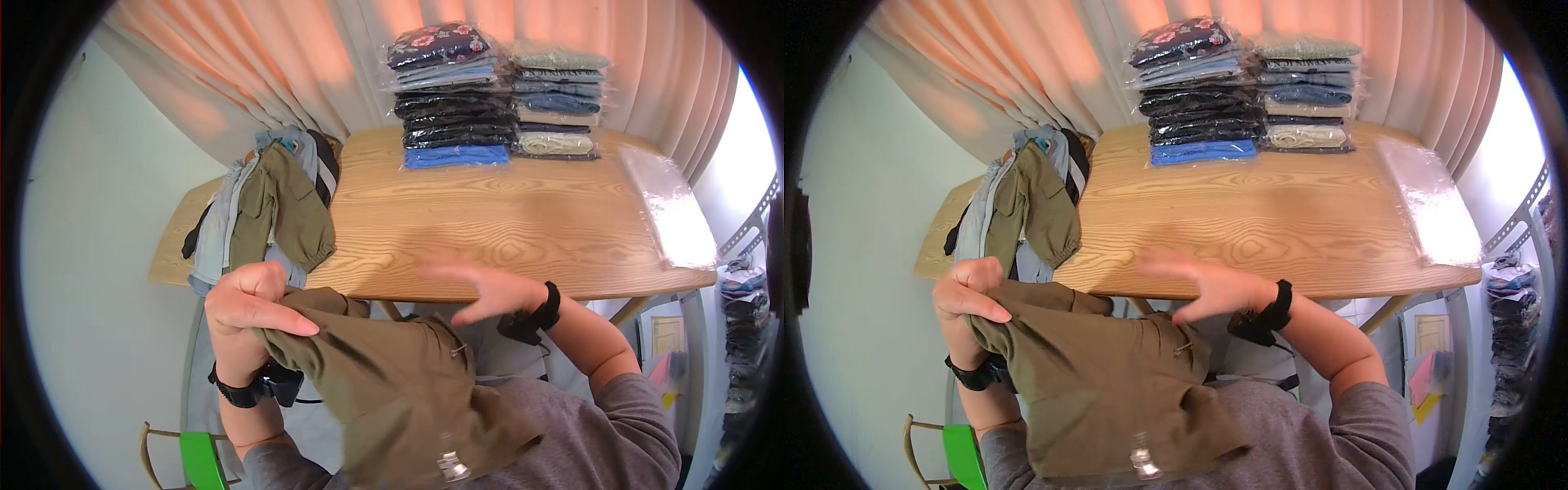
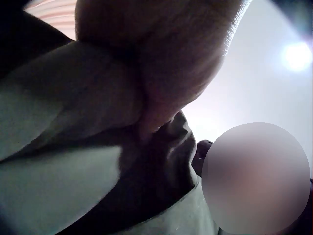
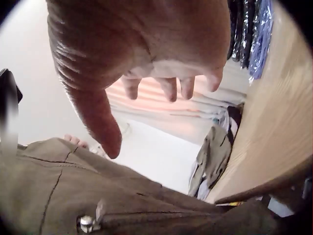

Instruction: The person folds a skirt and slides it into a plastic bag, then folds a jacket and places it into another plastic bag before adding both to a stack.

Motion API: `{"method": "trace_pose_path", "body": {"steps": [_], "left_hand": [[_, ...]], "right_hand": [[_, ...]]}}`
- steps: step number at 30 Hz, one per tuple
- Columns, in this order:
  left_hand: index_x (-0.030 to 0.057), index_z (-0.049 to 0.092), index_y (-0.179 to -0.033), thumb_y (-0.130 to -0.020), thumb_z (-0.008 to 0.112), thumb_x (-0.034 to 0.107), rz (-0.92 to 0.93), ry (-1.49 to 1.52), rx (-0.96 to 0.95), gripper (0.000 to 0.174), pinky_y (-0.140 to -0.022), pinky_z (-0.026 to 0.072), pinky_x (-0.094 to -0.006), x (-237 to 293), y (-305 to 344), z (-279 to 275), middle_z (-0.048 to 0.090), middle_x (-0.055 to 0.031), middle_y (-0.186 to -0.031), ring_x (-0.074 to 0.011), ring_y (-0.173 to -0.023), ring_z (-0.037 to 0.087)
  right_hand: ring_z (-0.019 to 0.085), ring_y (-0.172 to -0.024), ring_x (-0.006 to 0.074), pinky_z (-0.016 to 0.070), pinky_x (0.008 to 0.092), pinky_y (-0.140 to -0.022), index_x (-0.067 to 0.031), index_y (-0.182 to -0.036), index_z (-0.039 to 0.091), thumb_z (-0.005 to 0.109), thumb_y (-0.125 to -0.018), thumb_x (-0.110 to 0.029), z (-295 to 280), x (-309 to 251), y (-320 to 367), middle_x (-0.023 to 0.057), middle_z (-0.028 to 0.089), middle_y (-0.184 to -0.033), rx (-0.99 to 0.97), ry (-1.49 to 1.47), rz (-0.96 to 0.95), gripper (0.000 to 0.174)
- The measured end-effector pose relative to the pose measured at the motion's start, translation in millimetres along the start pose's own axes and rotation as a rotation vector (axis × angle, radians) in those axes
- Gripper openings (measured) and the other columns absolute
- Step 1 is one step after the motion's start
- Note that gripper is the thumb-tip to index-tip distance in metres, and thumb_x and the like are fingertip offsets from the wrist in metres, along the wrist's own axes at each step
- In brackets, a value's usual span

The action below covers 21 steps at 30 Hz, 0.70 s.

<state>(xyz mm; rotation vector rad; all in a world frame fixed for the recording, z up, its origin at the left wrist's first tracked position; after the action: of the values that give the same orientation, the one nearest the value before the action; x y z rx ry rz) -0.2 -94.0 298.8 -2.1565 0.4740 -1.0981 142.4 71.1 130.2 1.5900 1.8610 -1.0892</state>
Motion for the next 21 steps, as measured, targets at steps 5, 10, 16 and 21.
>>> {"method": "trace_pose_path", "body": {"steps": [5, 10, 16, 21], "left_hand": [[0.0041, 0.072, -0.075, -0.059, 0.050, -0.010, -0.150, -0.227, 0.115, 0.031, -0.054, 0.0335, -0.0248, -9.5, -4.5, -18.0, 0.046, -0.0021, -0.057, -0.0134, -0.058, 0.044], [0.0034, 0.072, -0.087, -0.060, 0.042, -0.009, -0.234, -0.569, 0.167, 0.042, -0.062, 0.0413, -0.0238, -28.2, -40.1, -17.8, 0.059, -0.0070, -0.069, -0.0170, -0.064, 0.053], [-0.0008, 0.071, -0.092, -0.064, 0.037, -0.007, -0.452, -0.415, 0.097, 0.044, -0.075, 0.0460, -0.0246, -85.3, -81.7, -0.6, 0.064, -0.0081, -0.084, -0.0144, -0.076, 0.057], [-0.0008, 0.071, -0.093, -0.065, 0.039, -0.007, -0.530, -0.277, 0.047, 0.043, -0.071, 0.0462, -0.0236, -96.9, -102.2, 19.7, 0.064, -0.0057, -0.084, -0.0118, -0.074, 0.056]], "right_hand": [[0.029, -0.135, 0.0267, 0.0238, 0.0378, -0.110, -0.0004, -0.143, 0.025, 0.063, -0.078, -0.013, 37.2, -25.1, 15.9, 0.0166, 0.032, -0.145, -0.225, -0.333, -0.013, 0.077], [0.031, -0.135, 0.0255, 0.0236, 0.0393, -0.111, -0.0010, -0.143, 0.025, 0.059, -0.083, -0.013, -7.2, -30.6, 39.6, 0.0146, 0.035, -0.143, 0.312, -0.510, -0.102, 0.069], [0.026, -0.137, 0.0253, 0.0220, 0.0425, -0.111, -0.0035, -0.145, 0.016, 0.079, -0.073, -0.019, 29.2, -32.1, 49.0, 0.0132, 0.027, -0.148, 0.245, -0.542, -0.105, 0.097], [0.032, -0.133, 0.0265, 0.0270, 0.0425, -0.109, -0.0038, -0.143, 0.018, 0.080, -0.072, -0.023, 71.3, 39.7, 39.7, 0.0150, 0.032, -0.142, 0.446, -0.468, 0.325, 0.096]]}}
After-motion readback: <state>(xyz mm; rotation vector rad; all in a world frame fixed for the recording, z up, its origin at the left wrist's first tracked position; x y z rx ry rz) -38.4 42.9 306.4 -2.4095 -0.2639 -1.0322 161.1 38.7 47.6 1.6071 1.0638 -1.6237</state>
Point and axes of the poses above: each hand's wrist, its own y-axis away from the middle knuckle, its own z-axis out of the palm, x = y × z, the point moved 7 cm from there along -y, towards the middle knuckle
